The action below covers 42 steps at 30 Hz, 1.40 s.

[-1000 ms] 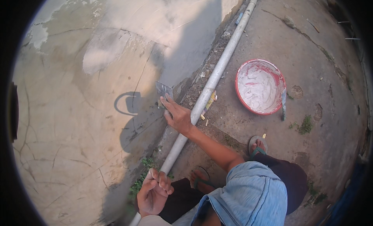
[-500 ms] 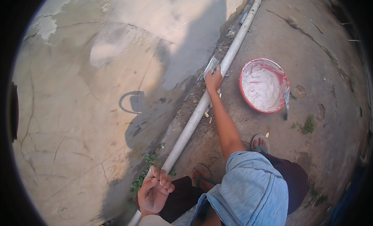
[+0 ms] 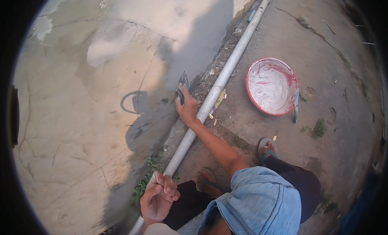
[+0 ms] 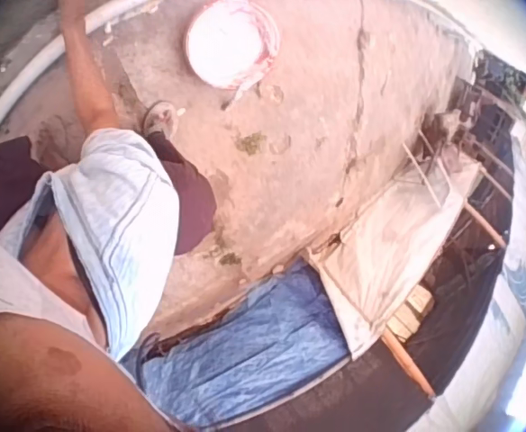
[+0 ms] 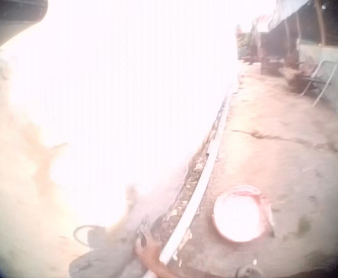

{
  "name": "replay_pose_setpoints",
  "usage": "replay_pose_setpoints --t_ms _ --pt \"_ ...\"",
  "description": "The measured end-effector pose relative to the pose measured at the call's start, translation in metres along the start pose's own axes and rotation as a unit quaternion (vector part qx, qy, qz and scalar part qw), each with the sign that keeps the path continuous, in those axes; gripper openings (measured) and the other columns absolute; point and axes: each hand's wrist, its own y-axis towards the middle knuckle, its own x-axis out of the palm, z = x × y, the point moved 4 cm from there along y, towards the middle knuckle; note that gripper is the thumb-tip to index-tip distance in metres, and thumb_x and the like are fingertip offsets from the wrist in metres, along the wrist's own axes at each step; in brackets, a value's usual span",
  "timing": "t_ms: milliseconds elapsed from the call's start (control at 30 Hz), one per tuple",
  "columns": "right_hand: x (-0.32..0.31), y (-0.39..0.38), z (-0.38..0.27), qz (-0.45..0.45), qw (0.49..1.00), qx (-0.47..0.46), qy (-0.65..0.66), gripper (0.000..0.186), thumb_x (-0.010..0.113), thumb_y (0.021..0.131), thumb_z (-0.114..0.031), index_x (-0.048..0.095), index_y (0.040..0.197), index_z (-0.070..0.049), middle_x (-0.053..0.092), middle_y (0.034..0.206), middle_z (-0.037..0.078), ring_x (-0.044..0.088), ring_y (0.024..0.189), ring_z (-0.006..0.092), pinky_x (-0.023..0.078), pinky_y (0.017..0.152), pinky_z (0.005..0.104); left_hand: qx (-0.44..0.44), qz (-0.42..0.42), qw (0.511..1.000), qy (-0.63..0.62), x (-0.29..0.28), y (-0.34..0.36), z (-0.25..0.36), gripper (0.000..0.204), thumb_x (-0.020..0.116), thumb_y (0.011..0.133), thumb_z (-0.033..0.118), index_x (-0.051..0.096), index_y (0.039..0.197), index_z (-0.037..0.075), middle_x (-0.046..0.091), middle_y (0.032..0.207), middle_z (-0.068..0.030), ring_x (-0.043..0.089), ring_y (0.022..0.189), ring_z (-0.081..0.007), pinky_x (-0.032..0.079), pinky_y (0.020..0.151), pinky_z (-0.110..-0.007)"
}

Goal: The person applies white plaster to a concrete wall using a trowel and a smaller putty knife. They scoop plaster from a red bucket, spread it along the wall surface, and smooth it out in repeated strokes.

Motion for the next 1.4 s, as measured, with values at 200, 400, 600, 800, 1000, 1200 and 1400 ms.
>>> replay_pose_setpoints --t_ms 200,400,600,800,1000,1200,1400 --pt "0.030 -0.087 -0.036 -0.080 0.996 0.008 -0.032 0.057 0.066 0.077 -0.001 0.055 0.132 -0.011 0.049 0.141 0.021 0.067 0.100 0.0340 0.056 0.074 0.0360 -0.003 0.006 1.000 0.011 0.006 0.011 -0.002 0.015 0.057 0.093 0.016 0.045 0.101 0.010 0.052 0.088 -0.0083 0.050 0.084 -0.0184 0.044 0.075 -0.035" --pt "-0.039 -0.078 -0.017 -0.030 0.999 0.004 0.011 0.049 0.063 0.079 0.001 0.055 0.127 -0.005 0.066 0.113 0.019 0.070 0.088 0.0301 0.056 0.073 0.0333 0.018 0.027 0.999 0.003 0.002 0.008 0.003 0.015 0.056 0.091 0.014 0.047 0.101 0.009 0.051 0.085 -0.0058 0.051 0.083 -0.0185 0.045 0.071 -0.034" --pt "-0.097 0.083 0.072 0.164 0.968 0.151 -0.114 0.036 0.055 0.082 -0.005 0.057 0.117 0.003 0.065 0.082 0.028 0.067 0.083 0.0402 0.050 0.073 0.0440 0.013 0.030 0.999 0.002 0.002 0.002 -0.001 0.014 0.057 0.091 0.014 0.048 0.100 0.009 0.051 0.085 -0.0053 0.051 0.082 -0.0183 0.046 0.070 -0.035" --pt "-0.085 0.167 0.106 0.174 0.951 0.175 -0.184 0.037 0.058 0.079 -0.014 0.063 0.111 0.003 0.067 0.091 0.029 0.065 0.091 0.0429 0.048 0.083 0.0487 0.026 0.029 0.999 -0.013 -0.003 -0.006 0.002 0.014 0.056 0.092 0.014 0.047 0.102 0.008 0.053 0.089 -0.0083 0.051 0.085 -0.0189 0.044 0.075 -0.036" --pt "-0.095 0.233 0.083 0.172 0.944 0.184 -0.215 0.038 0.059 0.077 -0.019 0.066 0.109 0.000 0.069 0.094 0.026 0.065 0.093 0.0418 0.049 0.084 0.0477 0.035 0.034 0.999 -0.018 -0.006 -0.011 0.004 0.014 0.056 0.092 0.013 0.047 0.102 0.008 0.053 0.089 -0.0083 0.051 0.085 -0.0191 0.044 0.075 -0.036" --pt "-0.096 0.272 0.015 0.144 0.974 0.061 -0.164 0.040 0.060 0.078 -0.020 0.066 0.112 -0.002 0.070 0.092 0.021 0.068 0.089 0.0380 0.051 0.082 0.0459 0.029 0.028 0.999 -0.027 -0.007 -0.012 0.003 0.013 0.055 0.093 0.013 0.047 0.102 0.009 0.053 0.090 -0.0086 0.051 0.085 -0.0191 0.044 0.076 -0.036" --pt "-0.059 0.185 -0.117 0.097 0.991 -0.085 -0.043 0.047 0.061 0.081 -0.011 0.059 0.127 -0.003 0.071 0.099 0.019 0.071 0.084 0.0315 0.055 0.071 0.0369 0.016 0.021 0.999 -0.019 -0.004 -0.008 0.000 0.013 0.055 0.093 0.013 0.047 0.102 0.009 0.053 0.090 -0.0087 0.051 0.085 -0.0191 0.044 0.076 -0.036"
